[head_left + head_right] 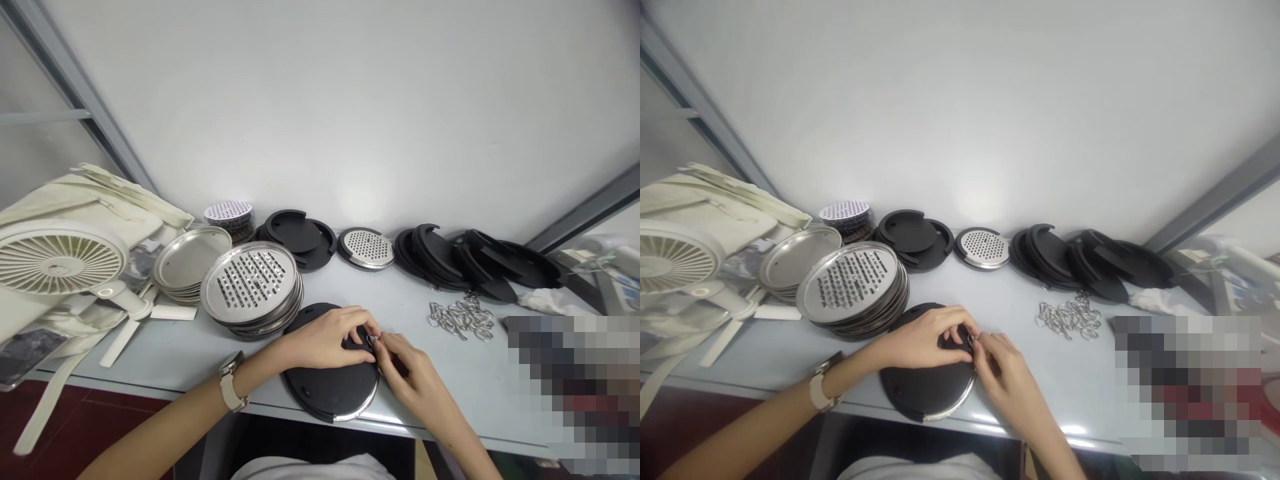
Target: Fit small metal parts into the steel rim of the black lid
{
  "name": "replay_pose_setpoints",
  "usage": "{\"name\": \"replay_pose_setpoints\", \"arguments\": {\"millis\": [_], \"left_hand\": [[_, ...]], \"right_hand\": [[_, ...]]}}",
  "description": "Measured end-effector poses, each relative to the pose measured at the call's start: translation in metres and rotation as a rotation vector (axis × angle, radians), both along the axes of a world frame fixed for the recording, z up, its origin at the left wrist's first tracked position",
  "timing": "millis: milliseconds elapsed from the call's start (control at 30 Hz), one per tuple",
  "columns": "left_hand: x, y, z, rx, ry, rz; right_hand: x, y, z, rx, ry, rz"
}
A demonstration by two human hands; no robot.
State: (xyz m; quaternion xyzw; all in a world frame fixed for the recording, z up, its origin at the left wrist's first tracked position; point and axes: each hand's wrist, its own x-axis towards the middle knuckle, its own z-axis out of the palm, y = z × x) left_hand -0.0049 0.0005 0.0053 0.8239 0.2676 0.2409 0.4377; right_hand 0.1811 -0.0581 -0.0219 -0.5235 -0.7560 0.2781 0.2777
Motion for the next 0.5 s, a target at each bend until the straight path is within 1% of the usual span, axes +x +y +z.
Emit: {"name": "replay_pose_setpoints", "arguments": {"millis": [100, 333, 500], "left_hand": [[0.0002, 0.0000, 0.0005, -0.023, 0.004, -0.003], [0.0005, 0.0017, -0.0017, -0.042, 0.039, -0.003], [-0.0003, 0.0016, -0.0023, -0.053, 0.032, -0.004]], "right_hand": [[0.0036, -0.0008, 0.0002, -0.018, -0.007, 0.023], [0.0076, 0.0008, -0.0065, -0.018, -0.017, 0.041], [0.0066, 0.0015, -0.0057, -0.050, -0.021, 0.041]]}}
